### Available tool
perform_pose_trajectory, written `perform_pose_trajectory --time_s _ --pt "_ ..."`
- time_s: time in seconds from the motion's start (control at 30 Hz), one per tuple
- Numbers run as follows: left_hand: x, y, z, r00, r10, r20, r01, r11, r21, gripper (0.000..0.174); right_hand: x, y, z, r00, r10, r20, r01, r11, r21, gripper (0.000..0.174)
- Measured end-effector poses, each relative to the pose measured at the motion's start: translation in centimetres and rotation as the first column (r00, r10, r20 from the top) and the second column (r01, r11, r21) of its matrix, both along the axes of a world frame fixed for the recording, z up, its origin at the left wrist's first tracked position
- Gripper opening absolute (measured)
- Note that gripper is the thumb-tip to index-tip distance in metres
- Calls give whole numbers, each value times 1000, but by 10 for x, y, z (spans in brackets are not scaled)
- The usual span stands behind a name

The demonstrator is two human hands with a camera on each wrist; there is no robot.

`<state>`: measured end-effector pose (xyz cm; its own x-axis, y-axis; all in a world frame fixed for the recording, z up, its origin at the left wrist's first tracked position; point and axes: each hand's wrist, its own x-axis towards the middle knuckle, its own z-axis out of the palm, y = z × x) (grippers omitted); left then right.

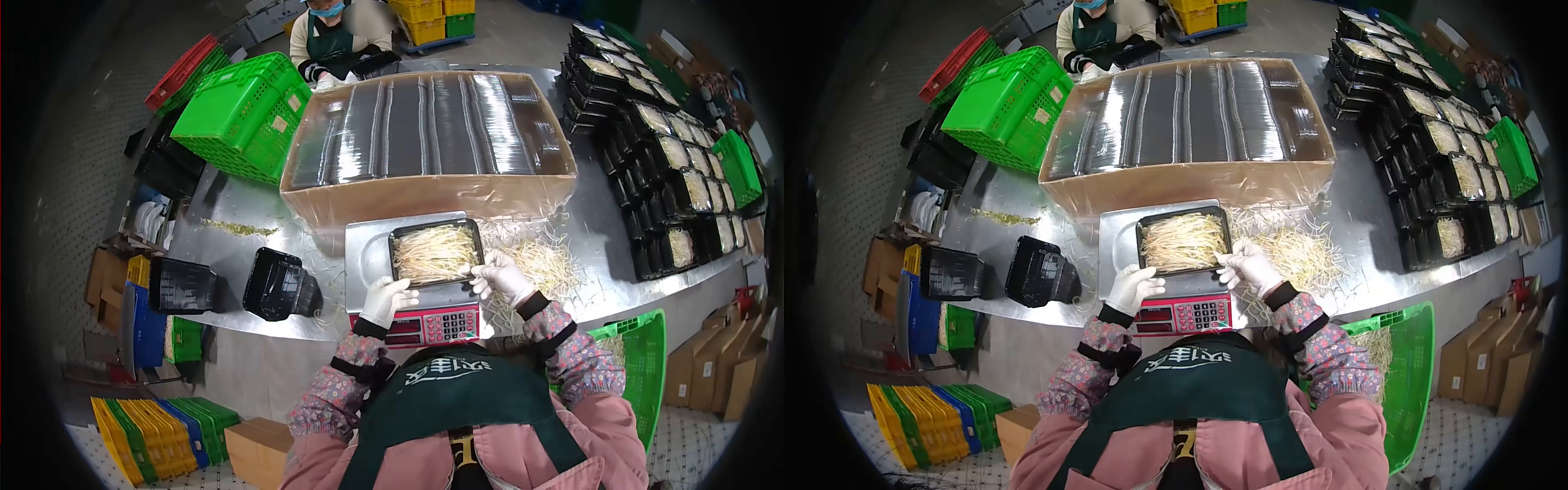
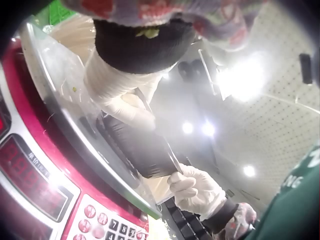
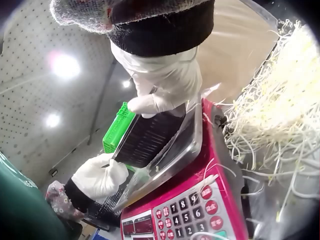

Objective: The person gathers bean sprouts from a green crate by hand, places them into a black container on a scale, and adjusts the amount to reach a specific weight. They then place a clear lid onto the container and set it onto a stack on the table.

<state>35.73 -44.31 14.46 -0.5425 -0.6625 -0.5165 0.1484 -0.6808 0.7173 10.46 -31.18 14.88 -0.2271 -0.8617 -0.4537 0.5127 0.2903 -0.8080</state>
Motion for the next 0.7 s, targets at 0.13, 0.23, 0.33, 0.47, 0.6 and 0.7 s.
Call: perform_pose_trajectory --time_s 0.13,0.23,0.33,0.47,0.6,0.7 --pt "-7 -17 -9 990 140 16 -139 988 -70 24 11 -24 -4 990 -134 42 134 991 -11 24" --pt "-2 -18 -7 967 206 148 -185 972 -144 31 10 -32 5 996 -87 -14 87 996 7 18" --pt "6 -9 2 980 -6 200 -9 997 76 52 3 -44 48 118 -25 -993 -101 994 -37 41" --pt "-18 9 -3 955 -295 17 286 938 195 64 35 -104 87 10 -64 -998 -252 966 -64 38" --pt "-37 7 -29 947 -319 -39 321 942 101 63 82 -156 36 -316 -71 -946 -397 916 64 63" --pt "-38 8 -35 975 -221 -31 222 970 98 61 91 -164 43 -308 154 -939 -335 906 259 64"
